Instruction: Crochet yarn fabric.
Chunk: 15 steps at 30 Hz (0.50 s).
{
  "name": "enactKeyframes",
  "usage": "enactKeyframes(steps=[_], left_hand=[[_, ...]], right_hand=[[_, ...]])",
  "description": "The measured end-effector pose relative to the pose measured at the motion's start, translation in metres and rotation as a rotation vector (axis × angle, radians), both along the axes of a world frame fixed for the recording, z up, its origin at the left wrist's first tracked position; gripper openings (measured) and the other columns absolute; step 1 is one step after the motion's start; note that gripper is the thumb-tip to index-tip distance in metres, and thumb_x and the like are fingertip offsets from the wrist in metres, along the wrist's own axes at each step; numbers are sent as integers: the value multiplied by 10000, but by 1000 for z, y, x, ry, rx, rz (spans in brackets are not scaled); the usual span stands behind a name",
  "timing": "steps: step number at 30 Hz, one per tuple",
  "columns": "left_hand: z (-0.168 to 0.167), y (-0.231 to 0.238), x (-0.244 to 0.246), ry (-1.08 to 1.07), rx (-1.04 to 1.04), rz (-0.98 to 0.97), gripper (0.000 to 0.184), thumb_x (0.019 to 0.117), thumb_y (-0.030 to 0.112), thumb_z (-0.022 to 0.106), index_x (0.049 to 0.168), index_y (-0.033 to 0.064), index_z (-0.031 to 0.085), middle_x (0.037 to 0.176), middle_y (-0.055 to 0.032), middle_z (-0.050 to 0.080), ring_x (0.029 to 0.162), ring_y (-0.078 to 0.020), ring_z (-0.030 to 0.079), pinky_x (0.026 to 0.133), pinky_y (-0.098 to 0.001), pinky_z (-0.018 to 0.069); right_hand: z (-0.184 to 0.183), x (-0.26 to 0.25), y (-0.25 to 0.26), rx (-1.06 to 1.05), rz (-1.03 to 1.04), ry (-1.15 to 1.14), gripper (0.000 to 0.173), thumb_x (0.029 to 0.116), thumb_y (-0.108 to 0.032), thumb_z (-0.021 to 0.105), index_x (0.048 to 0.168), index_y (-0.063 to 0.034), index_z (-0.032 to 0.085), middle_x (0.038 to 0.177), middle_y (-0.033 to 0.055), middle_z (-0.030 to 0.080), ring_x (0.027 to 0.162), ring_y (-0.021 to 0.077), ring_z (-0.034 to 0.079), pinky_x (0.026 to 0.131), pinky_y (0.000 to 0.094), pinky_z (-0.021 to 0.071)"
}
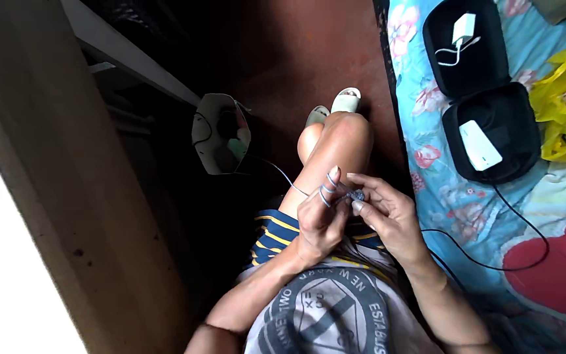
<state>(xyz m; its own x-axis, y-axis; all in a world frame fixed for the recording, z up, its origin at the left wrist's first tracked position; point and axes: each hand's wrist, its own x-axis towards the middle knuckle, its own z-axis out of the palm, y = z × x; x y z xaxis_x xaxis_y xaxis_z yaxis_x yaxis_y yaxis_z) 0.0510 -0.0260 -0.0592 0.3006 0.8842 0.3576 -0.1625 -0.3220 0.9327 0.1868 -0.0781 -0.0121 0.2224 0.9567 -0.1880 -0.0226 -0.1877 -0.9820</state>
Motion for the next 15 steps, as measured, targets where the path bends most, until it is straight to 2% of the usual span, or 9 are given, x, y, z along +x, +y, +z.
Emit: enactKeyframes(steps=[1, 2, 4, 5, 6, 8, 10, 11, 15], left_hand=[[2, -2, 0, -43, -71, -9, 478, 923, -27, 646, 1372, 101, 544, 935, -39, 713, 843, -100, 688, 807, -287, 589], [6, -3, -1, -83, -184, -27, 570, 921, -38, 648, 1445, 126, 494, 954, -11, 722, 850, -91, 695, 814, -284, 594], [18, 0, -5, -160, -451, -76, 783, 894, -81, 640, 1572, 149, 323, 953, 23, 742, 839, -79, 708, 813, -279, 598], [22, 4, -7, -195, -558, -99, 847, 878, -101, 632, 1601, 146, 265, 928, 17, 744, 811, -79, 708, 799, -278, 600], [24, 8, -10, -211, -635, -123, 878, 867, -112, 624, 1613, 146, 238, 908, 7, 742, 784, -82, 706, 789, -281, 602], [26, 15, -17, -219, -715, -194, 872, 874, -105, 621, 1617, 168, 254, 882, -22, 717, 750, -94, 687, 760, -279, 595], [29, 21, -23, -203, -738, -261, 849, 883, -87, 612, 1617, 165, 268, 875, -37, 706, 733, -94, 674, 731, -270, 589], [30, 24, -25, -199, -742, -285, 841, 885, -83, 607, 1616, 160, 270, 871, -38, 703, 724, -89, 669, 714, -259, 586], [32, 31, -29, -198, -756, -332, 774, 897, -60, 581, 1599, 142, 324, 843, -32, 683, 675, -70, 636, 663, -217, 559]], right_hand=[[1, -1, 3, -36, -31, 132, 391, 946, 14, 567, 1332, -26, 614, 814, -26, 663, 601, -15, 527, 544, 137, 438], [1, -1, 4, -38, -45, 196, 392, 943, 17, 566, 1330, -32, 600, 791, -25, 652, 577, -11, 509, 519, 139, 418], [-2, -1, 1, 58, -24, 34, 369, 942, 18, 574, 1310, -11, 580, 840, -38, 669, 671, -18, 587, 621, 138, 501], [-5, 0, -1, 132, -17, -130, 332, 949, 6, 588, 1280, 15, 589, 894, -18, 695, 762, -19, 645, 715, 144, 557], [-8, 2, -3, 203, -18, -304, 280, 965, -23, 601, 1239, 34, 610, 930, 20, 710, 823, -13, 667, 775, 150, 570], [-14, 9, -6, 319, -23, -611, 174, 1005, -88, 597, 1122, 24, 660, 909, 85, 725, 813, 22, 677, 764, 160, 558], [-16, 15, -6, 414, -10, -796, 158, 1022, -103, 574, 1011, 0, 693, 858, 104, 720, 751, 73, 668, 683, 176, 539], [-16, 17, -5, 446, 4, -848, 162, 1020, -92, 570, 982, -6, 703, 858, 112, 724, 763, 97, 682, 683, 189, 543], [-15, 24, -2, 503, 55, -935, 173, 995, -39, 569, 996, -16, 740, 851, 126, 715, 769, 154, 687, 666, 232, 542]])
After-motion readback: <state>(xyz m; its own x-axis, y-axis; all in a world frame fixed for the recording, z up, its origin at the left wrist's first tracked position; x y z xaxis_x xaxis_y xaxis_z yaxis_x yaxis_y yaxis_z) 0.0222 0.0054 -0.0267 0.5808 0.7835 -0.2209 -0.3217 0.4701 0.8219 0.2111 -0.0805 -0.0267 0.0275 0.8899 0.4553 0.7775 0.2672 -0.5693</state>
